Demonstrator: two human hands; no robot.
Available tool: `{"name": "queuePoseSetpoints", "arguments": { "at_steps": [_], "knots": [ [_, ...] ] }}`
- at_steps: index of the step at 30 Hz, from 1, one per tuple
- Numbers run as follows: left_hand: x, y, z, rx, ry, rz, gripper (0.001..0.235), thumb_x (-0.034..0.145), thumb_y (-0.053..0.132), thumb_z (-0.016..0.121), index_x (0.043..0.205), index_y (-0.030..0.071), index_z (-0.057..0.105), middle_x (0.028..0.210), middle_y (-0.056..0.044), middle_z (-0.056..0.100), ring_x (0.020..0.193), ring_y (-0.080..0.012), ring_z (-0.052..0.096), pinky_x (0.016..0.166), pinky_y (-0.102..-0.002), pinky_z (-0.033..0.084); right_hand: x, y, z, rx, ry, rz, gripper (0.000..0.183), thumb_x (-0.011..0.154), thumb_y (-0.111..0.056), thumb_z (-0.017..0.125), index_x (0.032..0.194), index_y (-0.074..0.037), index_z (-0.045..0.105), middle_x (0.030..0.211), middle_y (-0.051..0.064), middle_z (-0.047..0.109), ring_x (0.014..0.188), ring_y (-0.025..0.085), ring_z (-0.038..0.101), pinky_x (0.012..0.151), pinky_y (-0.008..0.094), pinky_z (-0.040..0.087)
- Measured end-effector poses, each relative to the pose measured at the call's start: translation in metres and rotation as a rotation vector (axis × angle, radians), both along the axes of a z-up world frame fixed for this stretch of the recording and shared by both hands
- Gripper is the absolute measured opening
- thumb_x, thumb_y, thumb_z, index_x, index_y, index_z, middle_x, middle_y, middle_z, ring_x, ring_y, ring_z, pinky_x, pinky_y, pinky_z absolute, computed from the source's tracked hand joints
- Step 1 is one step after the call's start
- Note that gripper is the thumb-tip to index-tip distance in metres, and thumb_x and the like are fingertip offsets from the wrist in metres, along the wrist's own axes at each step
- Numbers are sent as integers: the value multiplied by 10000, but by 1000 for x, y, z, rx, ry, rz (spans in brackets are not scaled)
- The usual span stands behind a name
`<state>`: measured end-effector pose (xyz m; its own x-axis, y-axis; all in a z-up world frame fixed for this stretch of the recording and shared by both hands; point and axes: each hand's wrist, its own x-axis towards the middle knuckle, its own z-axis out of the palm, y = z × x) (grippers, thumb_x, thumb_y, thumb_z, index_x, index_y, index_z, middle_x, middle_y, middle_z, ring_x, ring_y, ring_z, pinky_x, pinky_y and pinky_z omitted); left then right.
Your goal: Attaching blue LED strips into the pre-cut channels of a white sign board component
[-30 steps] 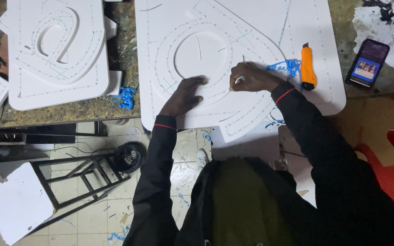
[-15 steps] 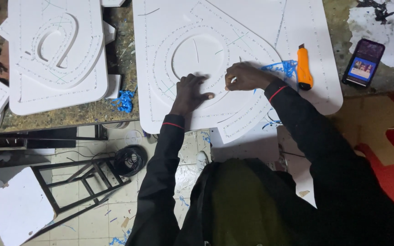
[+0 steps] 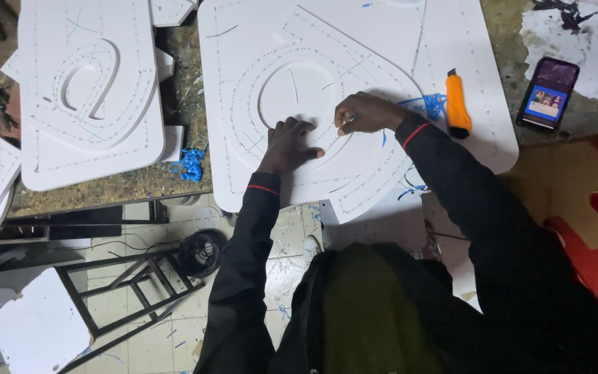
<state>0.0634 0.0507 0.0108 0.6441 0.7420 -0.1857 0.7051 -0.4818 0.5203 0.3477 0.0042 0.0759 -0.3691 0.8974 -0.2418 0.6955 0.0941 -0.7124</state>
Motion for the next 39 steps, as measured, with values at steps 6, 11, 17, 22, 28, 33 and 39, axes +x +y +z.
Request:
{"name": "queuePoseSetpoints", "arguments": {
  "at_steps": [6,11,17,22,28,33,39],
  "knots": [
    [9,-2,11,-34,-47,64,663,881,745,891,1328,290,709,1260,-26,639,1276,-311,604,1135,-496,388,-2,7,-16,34,-35,46,75,940,-90,855,1002,-105,816,770,49,771,805,308,784,775,509,556],
    [19,-4,9,-3,20,75,685,848,750,901,1314,297,687,1262,-15,642,1276,-322,613,1126,-520,406,-7,7,-20,52,-81,40,60,948,-68,861,975,-79,809,781,60,765,806,326,783,791,516,559],
    [26,2,9,-52,-39,59,639,880,664,927,1328,283,677,1236,-23,639,1271,-319,618,1110,-493,434,-7,10,-32,64,-122,40,67,963,-93,869,984,-123,813,871,61,821,924,323,817,843,513,566],
    [48,8,-3,-46,-80,113,584,881,680,925,1283,322,698,1191,19,633,1242,-286,620,1106,-459,463,-9,-5,-3,87,-82,22,81,958,-43,853,1003,-85,801,945,121,848,1006,377,820,877,547,573],
    [48,4,2,-70,-117,86,628,907,651,906,1313,234,669,1214,-22,622,1245,-321,601,1088,-479,447,-1,-5,8,61,-53,41,83,991,-40,801,1050,-89,833,1033,201,862,1082,463,825,956,617,591],
    [43,2,-2,-81,-78,70,709,858,668,926,1345,225,664,1235,-45,643,1261,-327,623,1096,-485,465,35,-4,22,38,-113,-34,109,1032,-48,748,1081,-37,845,1047,216,853,1116,461,811,950,607,585],
    [15,-4,28,-121,-26,47,604,867,588,894,1287,208,685,1200,-37,621,1254,-301,607,1122,-469,453,102,-13,28,80,-108,-114,176,970,-143,816,1112,-48,857,1086,242,865,1107,509,799,951,643,603]
  ]
}}
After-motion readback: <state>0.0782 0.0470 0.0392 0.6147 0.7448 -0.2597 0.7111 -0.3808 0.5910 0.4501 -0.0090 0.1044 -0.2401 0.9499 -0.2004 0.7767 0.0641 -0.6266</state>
